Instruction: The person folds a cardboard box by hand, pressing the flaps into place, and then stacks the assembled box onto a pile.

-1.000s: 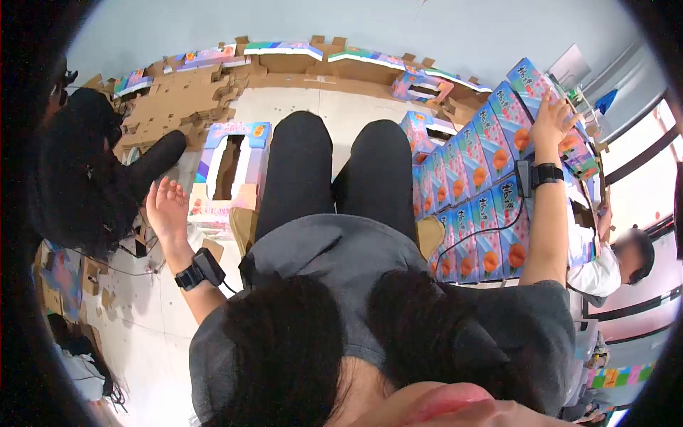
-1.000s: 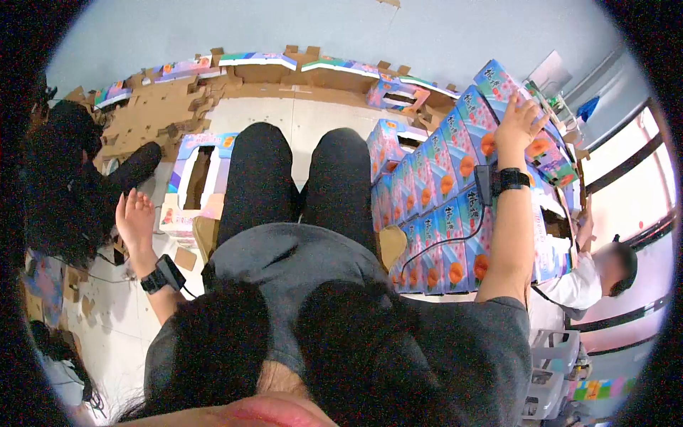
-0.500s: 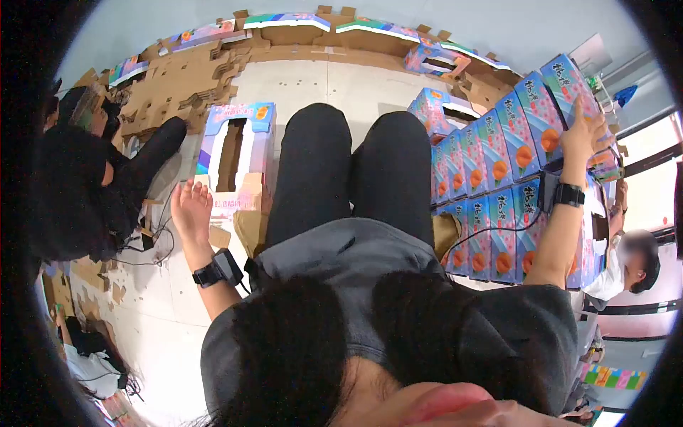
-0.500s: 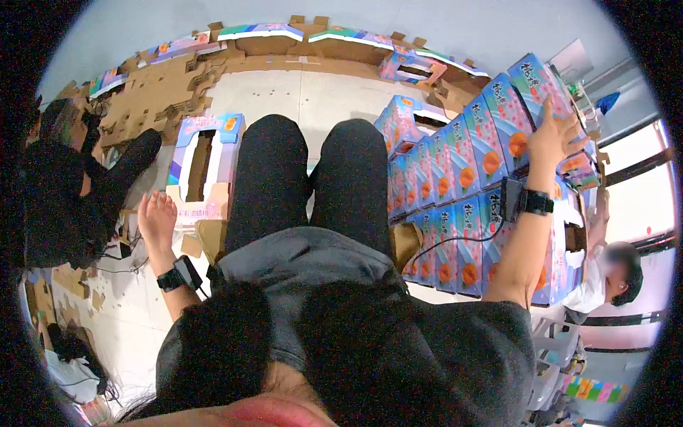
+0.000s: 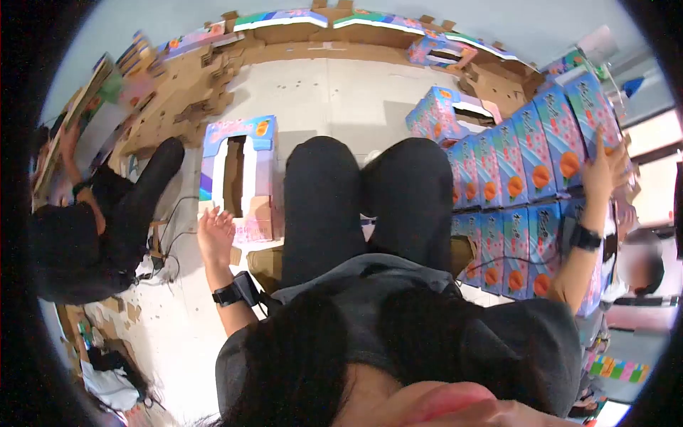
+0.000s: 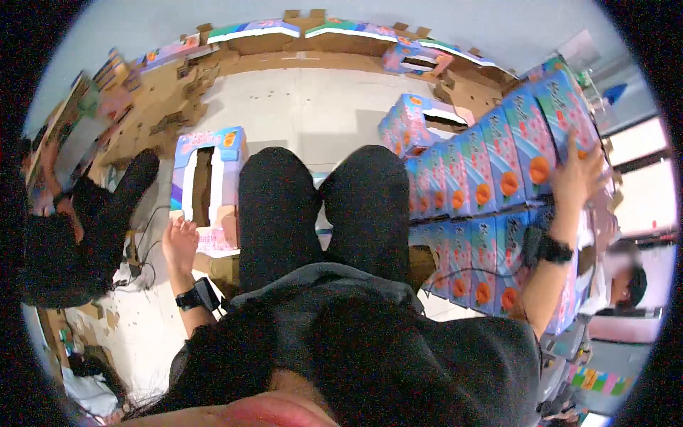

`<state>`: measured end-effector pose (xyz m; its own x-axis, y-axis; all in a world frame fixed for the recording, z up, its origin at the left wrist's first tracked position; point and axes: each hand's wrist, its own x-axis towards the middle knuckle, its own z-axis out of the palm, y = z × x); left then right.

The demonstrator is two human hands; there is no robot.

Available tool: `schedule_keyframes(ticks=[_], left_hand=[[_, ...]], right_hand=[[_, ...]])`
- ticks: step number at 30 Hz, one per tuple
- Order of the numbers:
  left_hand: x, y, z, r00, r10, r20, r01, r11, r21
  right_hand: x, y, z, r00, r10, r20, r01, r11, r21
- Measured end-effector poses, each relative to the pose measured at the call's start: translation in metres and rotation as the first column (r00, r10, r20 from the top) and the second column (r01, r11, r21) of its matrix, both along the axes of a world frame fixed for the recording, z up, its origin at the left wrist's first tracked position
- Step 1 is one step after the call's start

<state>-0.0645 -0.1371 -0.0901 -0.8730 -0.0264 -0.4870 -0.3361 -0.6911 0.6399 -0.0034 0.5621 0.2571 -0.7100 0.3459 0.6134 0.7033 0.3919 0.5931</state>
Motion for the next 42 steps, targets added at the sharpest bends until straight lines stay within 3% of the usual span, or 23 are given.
schedule_keyframes(ticks=[2,3,5,6,8,10,11,12,14,17,20,21,24,25,28,30,32,34,35,38,39,42], left_hand=[[-0.001,0.018,0.017,0.996,-0.028,0.084,0.041,0.986,-0.162],[-0.003,0.009,0.001,0.988,-0.143,0.057,0.15,0.98,-0.131],[-0.004,0.001,-0.012,0.954,-0.293,0.067,0.3,0.945,-0.132],[0.002,0.006,-0.002,0.919,-0.395,-0.007,0.388,0.905,-0.173],[0.001,0.002,-0.007,0.824,-0.542,0.164,0.555,0.714,-0.426],[-0.009,0.004,-0.013,0.771,-0.6,0.215,0.584,0.53,-0.614],[-0.014,0.005,-0.028,0.795,-0.578,0.181,0.427,0.323,-0.845],[-0.02,0.016,-0.019,0.833,-0.538,0.131,0.242,0.142,-0.96],[-0.044,0.021,-0.025,0.769,-0.637,-0.059,-0.186,-0.135,-0.973],[-0.066,0.03,-0.066,0.758,-0.646,-0.092,-0.239,-0.144,-0.96],[-0.071,0.039,-0.091,0.814,-0.578,0.051,-0.137,-0.277,-0.951],[-0.073,0.046,-0.092,0.867,-0.499,0.017,-0.168,-0.323,-0.931],[-0.079,0.049,-0.095,0.938,-0.329,0.11,-0.018,-0.362,-0.932],[-0.081,0.046,-0.101,0.927,-0.295,0.231,0.119,-0.353,-0.928],[-0.081,0.045,-0.105,0.822,-0.216,0.527,0.488,-0.209,-0.847],[-0.079,0.049,-0.106,0.857,-0.177,0.484,0.436,-0.25,-0.864],[-0.078,0.054,-0.093,0.874,-0.168,0.457,0.408,-0.258,-0.876],[-0.077,0.058,-0.082,0.95,-0.119,0.29,0.259,-0.219,-0.941],[-0.076,0.06,-0.073,0.975,-0.122,0.186,0.171,-0.129,-0.977],[-0.085,0.047,-0.076,0.993,-0.105,0.048,0.039,-0.08,-0.996],[-0.087,0.044,-0.074,0.99,-0.111,-0.089,-0.099,-0.094,-0.991],[-0.092,0.042,-0.027,0.983,-0.106,-0.153,-0.146,0.068,-0.987]], right_hand=[[0.011,0.033,-0.005,0.989,0.148,0.011,-0.148,0.988,0.05],[0.013,0.038,-0.005,0.995,0.085,0.051,-0.087,0.995,0.04],[0.015,0.055,-0.009,0.975,0.22,0.01,-0.22,0.97,0.099],[0.012,0.051,-0.013,0.924,0.379,-0.041,-0.37,0.917,0.147],[0.0,0.024,-0.021,0.795,0.601,-0.085,-0.58,0.793,0.187],[-0.018,-0.023,-0.028,0.676,0.728,-0.11,-0.712,0.685,0.158],[-0.028,-0.034,-0.034,0.584,0.806,-0.099,-0.797,0.592,0.117],[-0.031,-0.039,-0.042,0.596,0.799,-0.082,-0.794,0.601,0.088],[-0.038,-0.049,-0.059,0.617,0.785,-0.046,-0.785,0.619,0.03],[-0.049,-0.057,-0.084,0.639,0.769,-0.019,-0.769,0.638,-0.032],[-0.05,-0.06,-0.106,0.676,0.737,-0.021,-0.734,0.67,-0.112],[-0.048,-0.058,-0.115,0.695,0.718,-0.022,-0.714,0.687,-0.136],[-0.038,-0.054,-0.133,0.737,0.676,-0.019,-0.664,0.719,-0.206],[-0.034,-0.055,-0.136,0.718,0.695,-0.028,-0.683,0.697,-0.22],[-0.026,-0.055,-0.146,0.674,0.737,-0.051,-0.724,0.645,-0.245],[-0.018,-0.043,-0.16,0.671,0.74,-0.051,-0.726,0.641,-0.251],[-0.007,-0.028,-0.179,0.693,0.716,-0.087,-0.691,0.625,-0.363],[-0.002,-0.031,-0.18,0.718,0.691,-0.085,-0.656,0.63,-0.416],[0.002,-0.034,-0.181,0.73,0.679,-0.069,-0.641,0.647,-0.413],[0.007,-0.047,-0.179,0.734,0.673,-0.09,-0.647,0.653,-0.394],[0.009,-0.05,-0.178,0.729,0.676,-0.109,-0.657,0.647,-0.387],[0.011,-0.057,-0.178,0.668,0.701,-0.25,-0.717,0.517,-0.467]])
